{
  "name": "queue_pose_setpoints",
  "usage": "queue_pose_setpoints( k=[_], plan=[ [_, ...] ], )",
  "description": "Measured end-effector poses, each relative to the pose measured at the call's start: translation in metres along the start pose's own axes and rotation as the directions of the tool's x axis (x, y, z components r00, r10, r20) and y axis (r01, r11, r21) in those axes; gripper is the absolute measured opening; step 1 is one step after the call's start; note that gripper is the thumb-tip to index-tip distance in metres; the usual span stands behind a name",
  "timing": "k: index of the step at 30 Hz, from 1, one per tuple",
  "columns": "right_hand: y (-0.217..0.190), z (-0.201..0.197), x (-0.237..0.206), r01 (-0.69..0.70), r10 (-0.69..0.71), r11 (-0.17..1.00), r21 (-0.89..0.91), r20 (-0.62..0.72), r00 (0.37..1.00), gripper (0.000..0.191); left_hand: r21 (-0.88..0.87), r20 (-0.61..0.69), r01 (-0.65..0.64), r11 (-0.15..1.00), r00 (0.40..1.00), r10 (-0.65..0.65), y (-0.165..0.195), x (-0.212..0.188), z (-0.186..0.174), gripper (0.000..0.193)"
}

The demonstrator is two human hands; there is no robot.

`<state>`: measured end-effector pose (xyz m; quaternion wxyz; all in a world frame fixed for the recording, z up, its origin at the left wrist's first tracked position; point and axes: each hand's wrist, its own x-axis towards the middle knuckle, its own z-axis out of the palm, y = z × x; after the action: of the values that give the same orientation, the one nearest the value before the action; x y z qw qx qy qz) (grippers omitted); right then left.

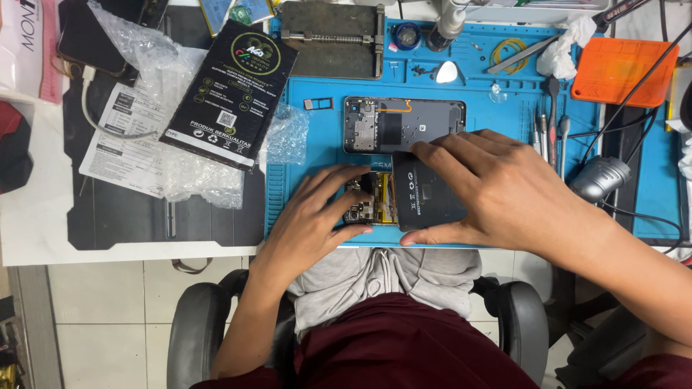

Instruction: The person works on a disassembled smartphone on a blue repair mat, using a screwdriver and pry tool to loosen and remove the old battery from the phone body. They then unwrap a new replacement battery from bubble wrap and position it into the phone chassis, aligning it with the internal components.

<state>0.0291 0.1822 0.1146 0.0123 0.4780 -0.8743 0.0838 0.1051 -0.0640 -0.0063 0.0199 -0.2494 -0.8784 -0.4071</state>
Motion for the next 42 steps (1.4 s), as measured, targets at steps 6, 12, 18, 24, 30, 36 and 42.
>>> queue_pose_setpoints(
  k=[6,12,18,24,30,36,42],
  plan=[
    [0.001,0.002,0.001,-0.009,0.009,1.000,0.001,0.031,0.999,0.091,-0.002,-0.032,-0.029,1.000,0.999,0.029,-0.001,-0.003,0.000,0.037],
    [0.000,0.002,0.001,-0.001,0.002,0.999,-0.036,0.024,1.000,0.092,-0.017,-0.062,-0.050,0.999,0.997,0.049,0.000,-0.004,0.000,0.035],
    [0.000,0.003,0.004,-0.003,0.004,1.000,-0.031,0.033,0.999,0.091,-0.017,-0.083,-0.073,0.997,0.994,0.071,0.002,-0.006,-0.001,0.031],
    [0.001,0.003,0.002,-0.016,0.017,1.000,-0.020,0.047,0.999,0.092,0.011,-0.081,-0.102,0.995,0.991,0.103,0.004,-0.006,0.001,0.032],
    [0.003,0.002,-0.004,-0.040,0.039,0.999,0.007,0.043,0.998,0.089,0.032,-0.045,-0.096,0.995,0.994,0.097,0.007,-0.004,0.002,0.030],
    [0.003,0.003,-0.012,-0.073,0.074,0.997,-0.019,0.062,0.995,0.094,0.047,-0.027,-0.096,0.994,0.995,0.098,0.008,-0.004,0.002,0.029],
    [0.005,0.001,-0.020,-0.106,0.106,0.994,-0.007,0.058,0.993,0.092,0.087,-0.004,-0.092,0.992,0.996,0.092,0.011,-0.004,0.005,0.029]
  ],
)
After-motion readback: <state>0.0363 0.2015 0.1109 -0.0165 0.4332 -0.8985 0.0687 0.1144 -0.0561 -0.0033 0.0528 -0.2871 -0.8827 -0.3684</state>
